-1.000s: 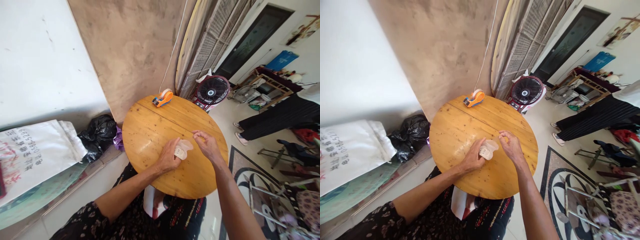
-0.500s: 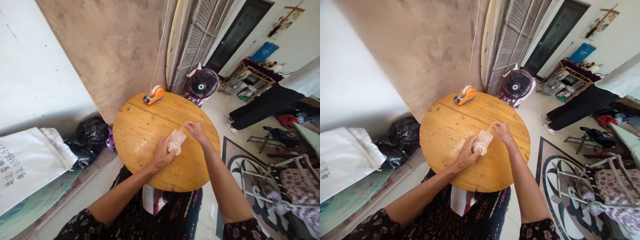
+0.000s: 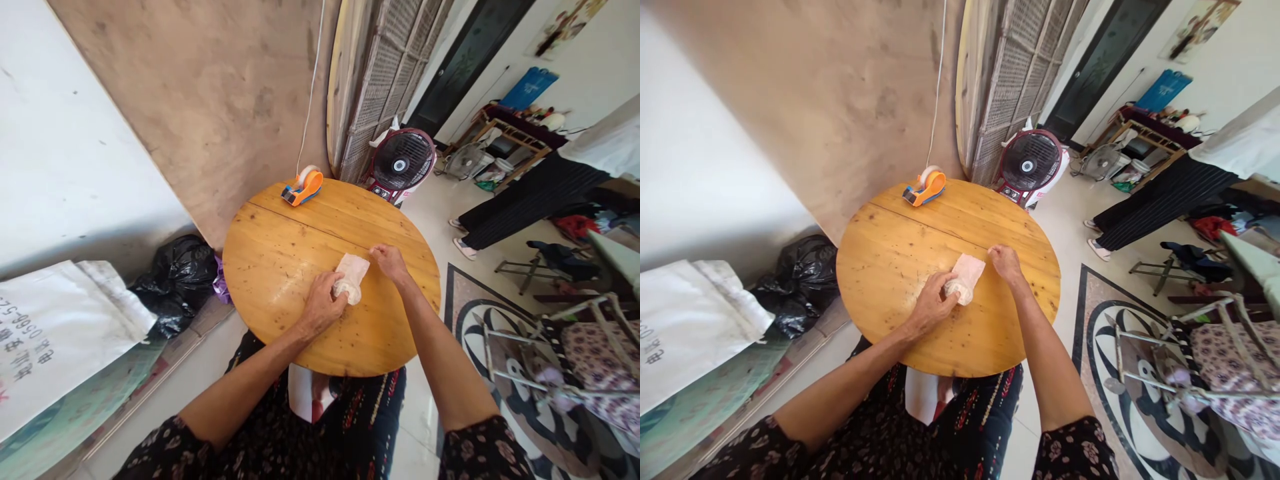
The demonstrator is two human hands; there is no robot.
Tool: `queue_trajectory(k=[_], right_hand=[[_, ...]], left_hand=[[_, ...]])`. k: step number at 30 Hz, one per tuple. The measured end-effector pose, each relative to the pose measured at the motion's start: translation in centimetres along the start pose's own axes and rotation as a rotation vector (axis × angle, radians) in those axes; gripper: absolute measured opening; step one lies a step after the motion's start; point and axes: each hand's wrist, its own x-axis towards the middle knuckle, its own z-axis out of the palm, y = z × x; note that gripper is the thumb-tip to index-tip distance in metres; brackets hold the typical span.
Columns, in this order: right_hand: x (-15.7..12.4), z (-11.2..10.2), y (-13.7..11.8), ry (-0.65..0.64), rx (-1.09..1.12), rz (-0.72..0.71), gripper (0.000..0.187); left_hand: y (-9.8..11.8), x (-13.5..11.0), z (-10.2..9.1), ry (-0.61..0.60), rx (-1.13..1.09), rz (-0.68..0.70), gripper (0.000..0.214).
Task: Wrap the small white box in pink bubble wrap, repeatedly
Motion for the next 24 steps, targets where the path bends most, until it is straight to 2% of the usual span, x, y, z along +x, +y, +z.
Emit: queue_trajectory(k=[4,6,8,10,11,13,16,19,24], right_hand=[[-1.8,-2.1,-0.9,0.085,0.073,-0.009,0.027],[-3.1,-2.9,-2.0,0.075,0.136,-0.036,0.028],[-4.5,-3.4,-3.5,-0.031,0.239,-0.079,0.028],[-5.8,-3.4,-5.3,-0.152,0.237,-0.142,0.028],[-6.4,-3.3,-6.2,-0.205,0.177,-0.181,0.028],[-7.1,-3.0,-7.7,-0.230,0.011,-0.240,0.030],[-7.0,-2.2,-8.8,-0.268,-0.259,-0.297,0.036],[-6.0,-1.4,-8.2,-0.337,-0.411,-0.331,0.040],[-4.7,-0.3,-6.7,-0.384,-0.446,-0.314,0.037]], left_hand=[[0.1,0.0,-0.1,-0.002,0.009,-0.012,0.034],[0.2,0.0,-0.1,-0.010,0.011,-0.019,0.035],[0.2,0.0,-0.1,-0.011,0.012,-0.025,0.036],[0.1,0.0,0.0,-0.006,0.015,-0.033,0.036],[0.0,-0.1,0.0,-0.004,0.014,-0.035,0.036],[-0.1,-0.1,0.0,-0.004,0.011,-0.036,0.035],[-0.1,-0.1,0.0,-0.005,0.008,-0.040,0.036],[0.1,-0.1,-0.1,-0.010,0.012,-0.048,0.036],[0.3,0.0,-0.1,-0.013,0.024,-0.039,0.035]])
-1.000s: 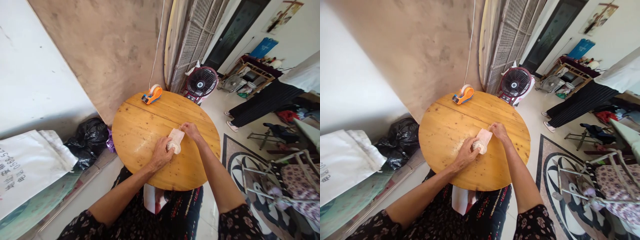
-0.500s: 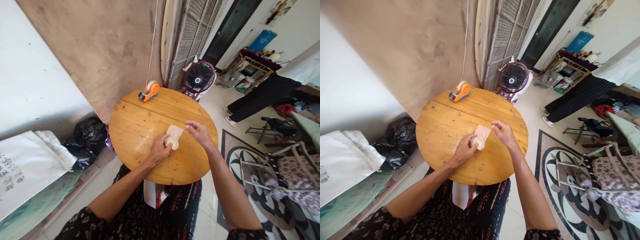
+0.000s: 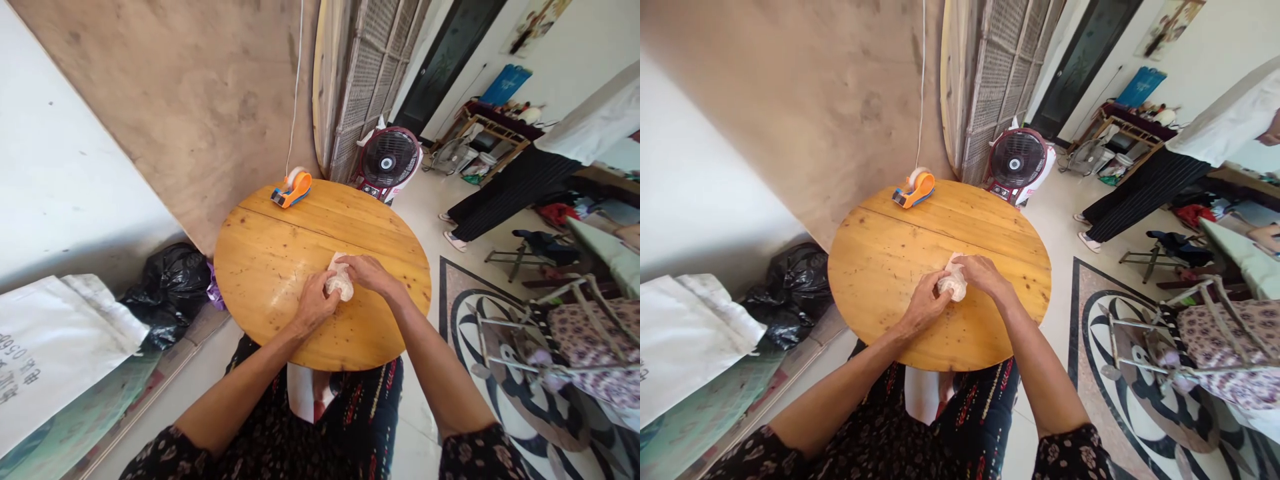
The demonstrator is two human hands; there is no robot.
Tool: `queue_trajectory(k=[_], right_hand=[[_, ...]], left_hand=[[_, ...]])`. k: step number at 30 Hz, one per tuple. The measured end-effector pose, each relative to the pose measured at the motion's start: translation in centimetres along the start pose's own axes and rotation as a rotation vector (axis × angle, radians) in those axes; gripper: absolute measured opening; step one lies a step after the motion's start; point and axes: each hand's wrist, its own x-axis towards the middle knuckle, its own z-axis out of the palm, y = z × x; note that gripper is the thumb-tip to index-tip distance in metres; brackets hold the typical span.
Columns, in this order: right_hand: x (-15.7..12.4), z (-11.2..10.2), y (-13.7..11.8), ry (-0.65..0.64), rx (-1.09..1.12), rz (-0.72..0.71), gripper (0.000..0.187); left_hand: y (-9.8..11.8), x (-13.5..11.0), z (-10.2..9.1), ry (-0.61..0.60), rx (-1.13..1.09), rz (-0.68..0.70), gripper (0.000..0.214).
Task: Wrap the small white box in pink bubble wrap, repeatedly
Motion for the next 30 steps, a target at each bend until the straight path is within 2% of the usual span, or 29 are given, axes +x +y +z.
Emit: queue_trajectory(k=[3,5,11,13,23,30], right_hand=[[0.0,0.5,0.2,0.046,0.053,-0.002,0.032],[-0.2,1.0,0.5,0.077,0.177,0.008,0.029],[-1.1,3.1,3.1,0.126,0.877,0.154,0.014],[-1.4,3.5,3.8,0.166,1.022,0.200,0.014],[-3.8,4.0,4.9,0.302,1.161,0.348,0.021],[-6.7,4.3,6.1,0.296,1.120,0.436,0.022]], left_hand=[[-0.1,0.0,0.1,0.001,0.000,0.000,0.034],[-0.1,0.0,0.1,0.005,-0.003,-0.002,0.034],[-0.1,0.0,0.1,-0.005,-0.001,-0.016,0.035],[-0.1,0.0,0.1,-0.006,-0.002,-0.020,0.035],[-0.3,0.0,0.2,0.010,-0.044,-0.045,0.032],[-0.4,-0.1,0.3,0.024,-0.080,-0.024,0.027]])
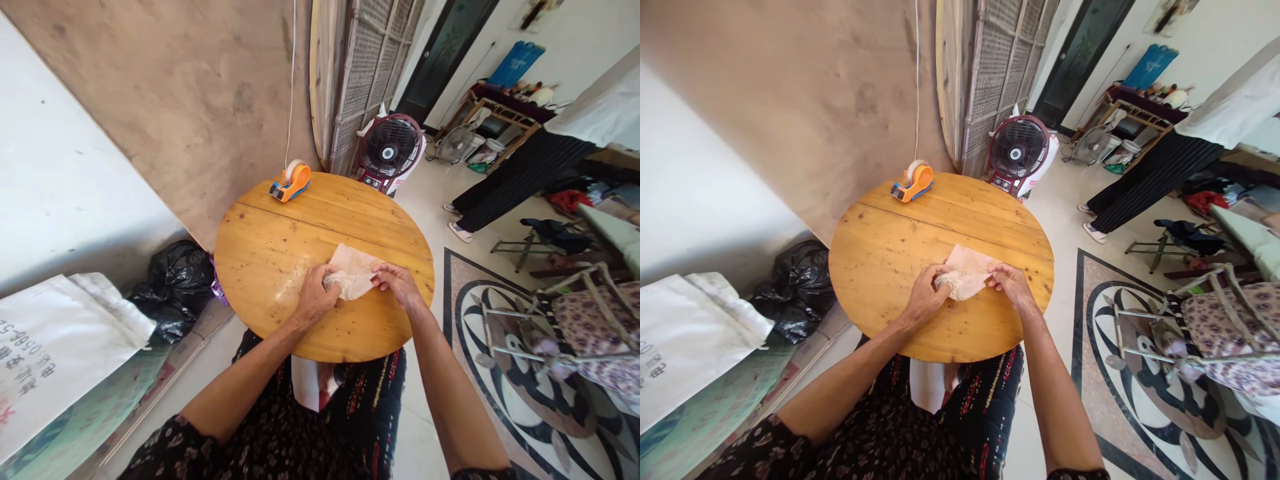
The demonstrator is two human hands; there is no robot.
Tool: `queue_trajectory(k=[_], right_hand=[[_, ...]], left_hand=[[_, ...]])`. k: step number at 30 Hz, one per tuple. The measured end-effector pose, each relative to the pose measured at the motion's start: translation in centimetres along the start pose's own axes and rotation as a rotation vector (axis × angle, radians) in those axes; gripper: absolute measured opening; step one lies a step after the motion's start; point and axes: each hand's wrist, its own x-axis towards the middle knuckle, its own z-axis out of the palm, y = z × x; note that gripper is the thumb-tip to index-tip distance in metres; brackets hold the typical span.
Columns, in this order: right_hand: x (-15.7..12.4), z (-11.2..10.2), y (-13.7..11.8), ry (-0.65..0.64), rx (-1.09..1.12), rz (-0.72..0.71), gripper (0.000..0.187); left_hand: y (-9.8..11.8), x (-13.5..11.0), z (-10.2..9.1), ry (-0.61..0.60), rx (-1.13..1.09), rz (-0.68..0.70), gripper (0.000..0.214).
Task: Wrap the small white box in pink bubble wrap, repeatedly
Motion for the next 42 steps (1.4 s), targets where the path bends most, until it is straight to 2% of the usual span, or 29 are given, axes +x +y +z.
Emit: queue_trajectory(k=[5,7,9,10,12,14,16,18,21,26,33,38,42], right_hand=[[-1.4,-1.1,-0.1,-0.004,-0.264,0.000,0.032],[-2.2,-1.4,-0.7,0.073,-0.442,-0.061,0.032],[-3.3,-1.2,-1.8,0.177,-0.620,-0.185,0.027],[-3.9,-0.9,-2.6,0.224,-0.676,-0.259,0.025],[-5.4,0.2,-4.4,0.256,-0.645,-0.422,0.022],[-6.5,1.7,-6.1,0.218,-0.585,-0.553,0.019],[-7.1,3.4,-7.1,0.136,-0.566,-0.593,0.018],[-6.9,4.8,-7.1,0.042,-0.555,-0.593,0.022],[-5.8,5.9,-5.7,-0.055,-0.598,-0.574,0.030],[-4.0,5.4,-2.9,-0.071,-0.579,-0.527,0.036],[-3.3,5.2,-1.6,-0.098,-0.474,-0.346,0.033],[-3.1,5.3,-0.9,-0.083,-0.356,-0.310,0.031],[-2.8,5.3,-0.2,-0.072,-0.382,-0.331,0.035]], left_hand=[[-0.3,0.0,0.1,0.006,-0.024,0.006,0.025],[-0.3,0.0,0.2,-0.002,-0.033,-0.001,0.025],[-0.2,0.0,0.2,-0.011,-0.036,-0.015,0.025],[-0.2,0.0,0.1,-0.014,-0.036,-0.023,0.025],[-0.1,0.0,0.1,-0.019,-0.027,-0.037,0.024],[0.0,0.0,0.0,-0.023,-0.015,-0.044,0.022],[0.0,-0.1,0.0,-0.023,-0.010,-0.046,0.023],[0.0,0.0,0.0,-0.019,-0.009,-0.045,0.023],[0.1,0.0,0.0,-0.016,-0.008,-0.033,0.023],[0.0,-0.1,0.0,-0.029,-0.052,-0.030,0.018],[0.0,-0.3,0.0,-0.027,-0.158,-0.079,0.014],[0.2,-0.4,-0.2,-0.024,-0.252,-0.122,0.013],[0.2,-0.2,-0.9,0.022,-0.251,-0.169,0.011]])
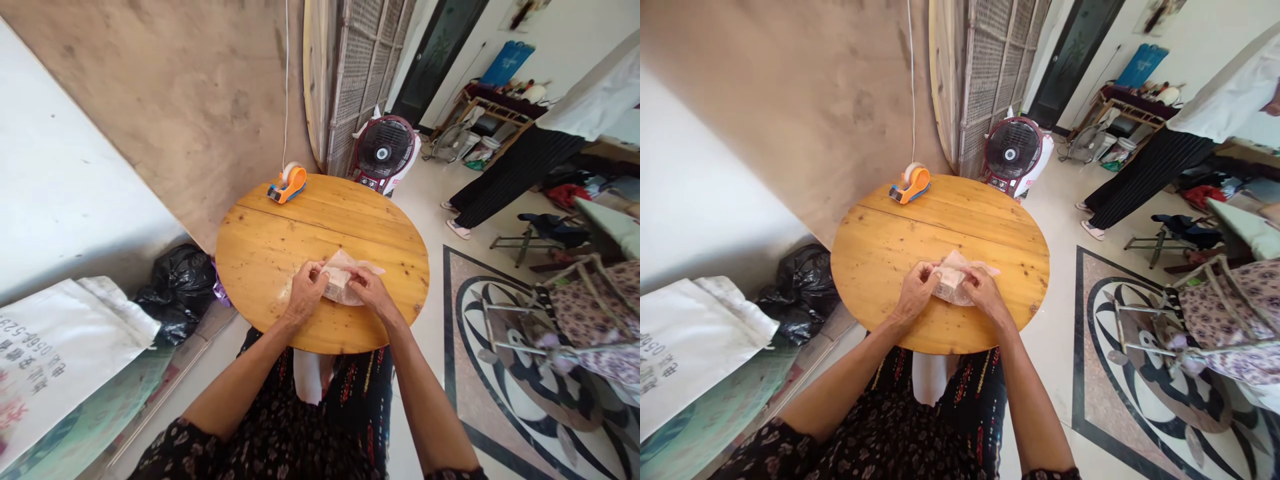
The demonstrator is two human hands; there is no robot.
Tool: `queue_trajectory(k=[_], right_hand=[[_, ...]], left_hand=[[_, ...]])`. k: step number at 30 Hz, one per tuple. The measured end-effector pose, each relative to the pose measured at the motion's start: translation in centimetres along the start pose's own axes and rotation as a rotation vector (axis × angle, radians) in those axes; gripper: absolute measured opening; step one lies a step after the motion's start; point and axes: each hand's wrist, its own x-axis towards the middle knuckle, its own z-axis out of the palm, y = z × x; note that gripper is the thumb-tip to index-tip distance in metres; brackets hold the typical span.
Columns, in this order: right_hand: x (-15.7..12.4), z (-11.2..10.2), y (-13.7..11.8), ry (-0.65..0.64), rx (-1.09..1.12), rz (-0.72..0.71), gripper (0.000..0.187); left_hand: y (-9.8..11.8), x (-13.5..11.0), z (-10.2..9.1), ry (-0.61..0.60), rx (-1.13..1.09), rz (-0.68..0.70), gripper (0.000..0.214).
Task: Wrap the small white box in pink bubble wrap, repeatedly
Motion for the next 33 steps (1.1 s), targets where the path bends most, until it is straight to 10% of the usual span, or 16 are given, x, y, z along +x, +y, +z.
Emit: queue_trajectory(k=[12,20,33], right_hand=[[-0.9,-0.4,-1.8,-0.089,0.151,-0.064,0.022],[-1.7,0.0,-1.8,-0.116,0.024,-0.043,0.036],[0.4,2.0,-1.6,-0.013,-0.196,-0.146,0.052]], left_hand=[[0.4,-0.2,-5.2,-0.040,0.400,-0.006,0.036],[2.1,1.5,-4.2,-0.173,0.635,0.047,0.013],[0.9,3.3,-6.1,0.005,0.565,-0.039,0.024]])
